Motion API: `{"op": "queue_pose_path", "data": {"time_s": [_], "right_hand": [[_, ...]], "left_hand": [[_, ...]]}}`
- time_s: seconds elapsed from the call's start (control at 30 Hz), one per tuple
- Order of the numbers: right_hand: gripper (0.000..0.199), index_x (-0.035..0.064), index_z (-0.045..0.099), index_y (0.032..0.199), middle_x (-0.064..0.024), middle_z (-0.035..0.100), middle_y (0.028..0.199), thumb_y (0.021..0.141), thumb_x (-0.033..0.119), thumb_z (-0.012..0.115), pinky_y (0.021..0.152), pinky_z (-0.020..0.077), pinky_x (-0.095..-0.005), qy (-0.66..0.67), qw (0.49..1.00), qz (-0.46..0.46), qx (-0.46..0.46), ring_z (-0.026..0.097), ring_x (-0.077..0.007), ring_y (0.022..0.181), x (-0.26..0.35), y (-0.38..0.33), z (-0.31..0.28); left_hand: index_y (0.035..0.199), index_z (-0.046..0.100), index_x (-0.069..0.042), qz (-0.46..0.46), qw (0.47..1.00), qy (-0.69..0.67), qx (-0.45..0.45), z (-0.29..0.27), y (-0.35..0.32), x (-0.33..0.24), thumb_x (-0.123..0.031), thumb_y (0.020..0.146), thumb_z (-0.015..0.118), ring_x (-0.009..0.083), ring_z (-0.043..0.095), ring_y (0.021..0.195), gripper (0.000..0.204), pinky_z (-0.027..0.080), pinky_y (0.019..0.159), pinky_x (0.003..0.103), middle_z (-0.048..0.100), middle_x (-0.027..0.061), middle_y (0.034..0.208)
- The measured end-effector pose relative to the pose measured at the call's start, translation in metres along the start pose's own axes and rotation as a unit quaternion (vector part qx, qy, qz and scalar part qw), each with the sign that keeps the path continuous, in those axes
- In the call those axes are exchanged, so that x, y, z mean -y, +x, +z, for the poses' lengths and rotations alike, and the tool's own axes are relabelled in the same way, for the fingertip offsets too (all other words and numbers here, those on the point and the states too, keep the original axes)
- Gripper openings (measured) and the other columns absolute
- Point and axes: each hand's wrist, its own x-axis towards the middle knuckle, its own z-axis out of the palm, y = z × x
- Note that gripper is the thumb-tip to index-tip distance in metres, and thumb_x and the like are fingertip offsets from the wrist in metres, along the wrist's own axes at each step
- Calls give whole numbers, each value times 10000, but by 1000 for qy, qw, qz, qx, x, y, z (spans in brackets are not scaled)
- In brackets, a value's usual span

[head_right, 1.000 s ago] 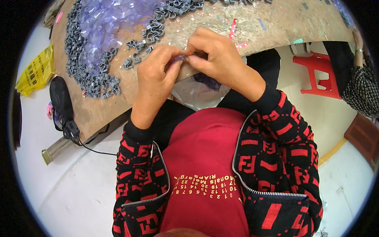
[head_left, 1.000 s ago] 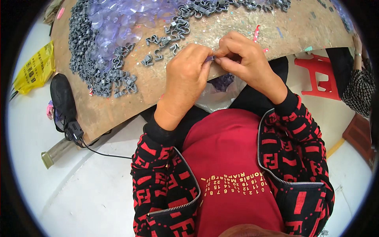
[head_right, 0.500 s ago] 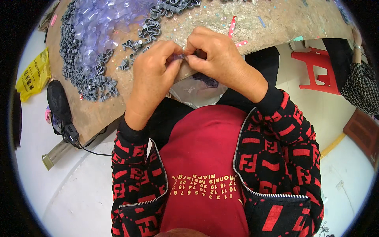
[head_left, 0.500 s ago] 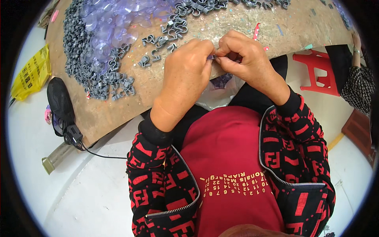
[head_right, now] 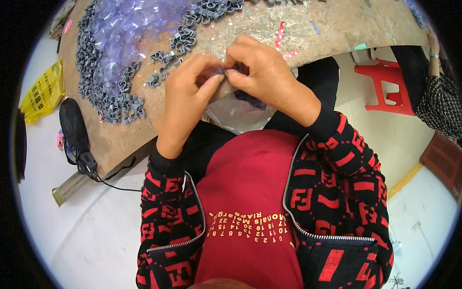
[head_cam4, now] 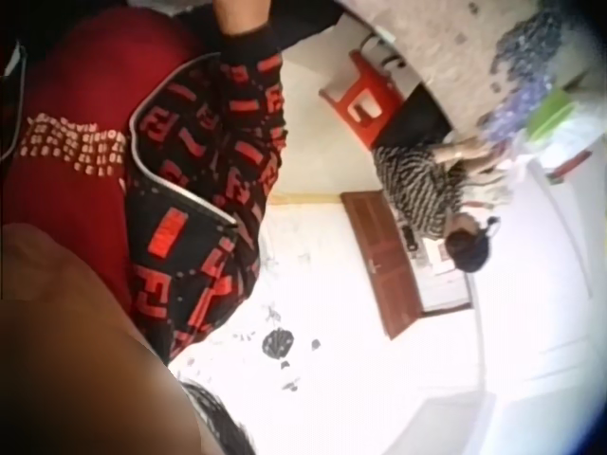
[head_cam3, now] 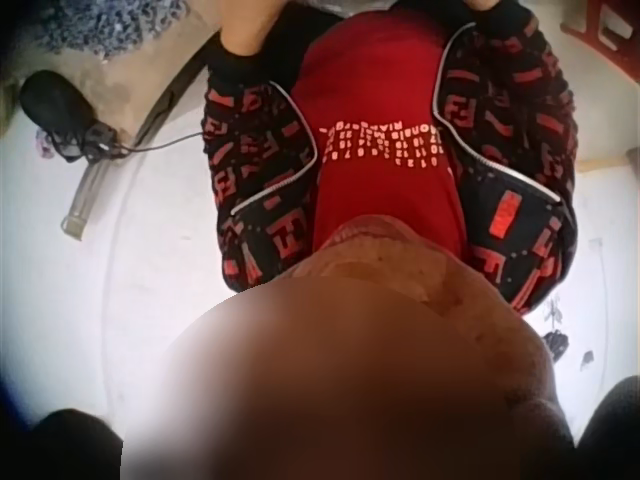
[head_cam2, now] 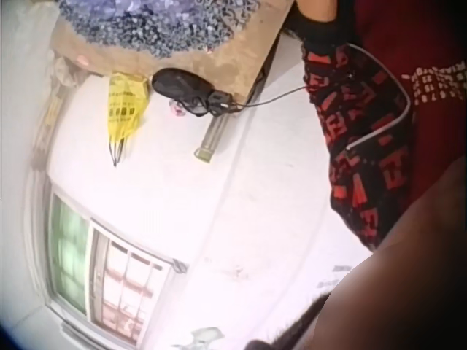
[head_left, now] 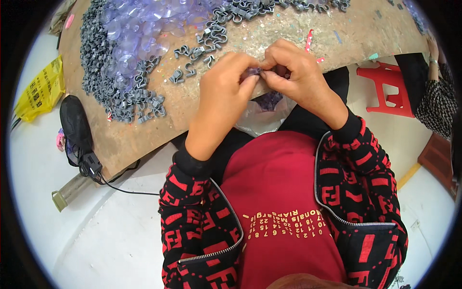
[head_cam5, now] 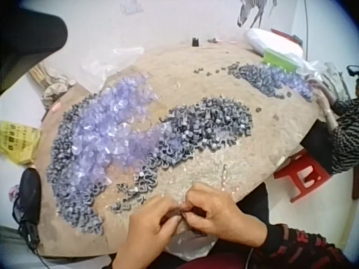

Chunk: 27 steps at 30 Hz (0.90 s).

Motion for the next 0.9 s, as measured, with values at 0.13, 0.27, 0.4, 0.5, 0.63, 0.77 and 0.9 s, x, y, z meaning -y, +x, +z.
{"op": "queue_pose_path", "data": {"time_s": [0.13,0.27,0.4,0.5,0.63,0.77,0.9], "right_hand": [[108,13,559,819,-40,484,784,752,20,643,529,375,-262,14,1000,-12,-8,468,-134,603,1,-2,0],[110,13,576,856,-44,495,805,764,26,637,542,398,-259,-7,1000,-14,1,495,-133,617,0,-5,-1],[123,13,582,869,-46,499,811,765,28,645,555,412,-253,13,1000,0,0,516,-133,633,0,-7,-1],[132,11,591,877,-48,502,817,765,25,659,566,423,-252,31,999,16,3,537,-134,656,2,-9,-5],[126,15,600,881,-48,511,810,771,15,663,581,433,-261,30,999,20,12,552,-144,680,1,-8,-6],[130,16,600,878,-63,519,789,769,7,669,599,441,-280,-3,1000,-17,-1,560,-189,695,-2,-7,-6],[127,11,587,861,-81,523,791,763,-2,668,607,446,-297,-10,999,-47,-18,561,-230,707,-4,-7,-4]], "left_hand": [[1004,645,1,-152,973,-172,-30,-1,-15,-2,-12,772,663,157,630,689,233,510,622,266,630,97,850],[1032,648,5,-151,967,-203,-32,2,-14,-1,-12,807,647,147,643,725,226,512,639,260,651,102,893],[1034,652,14,-61,993,-83,-50,8,-15,6,-21,849,628,137,637,714,190,499,633,265,680,86,862],[920,636,-29,-16,998,2,-62,5,-10,-7,-12,771,651,317,619,720,151,488,626,366,633,122,863],[860,600,-32,39,994,79,-58,5,-4,-11,-3,759,631,323,599,684,110,478,599,392,598,119,786],[808,567,-31,49,989,136,-14,2,3,-20,-8,752,607,323,604,678,73,487,587,398,578,132,750],[800,567,-29,35,986,162,21,-2,9,-23,-18,742,609,325,616,672,73,503,580,392,586,136,750]]}}
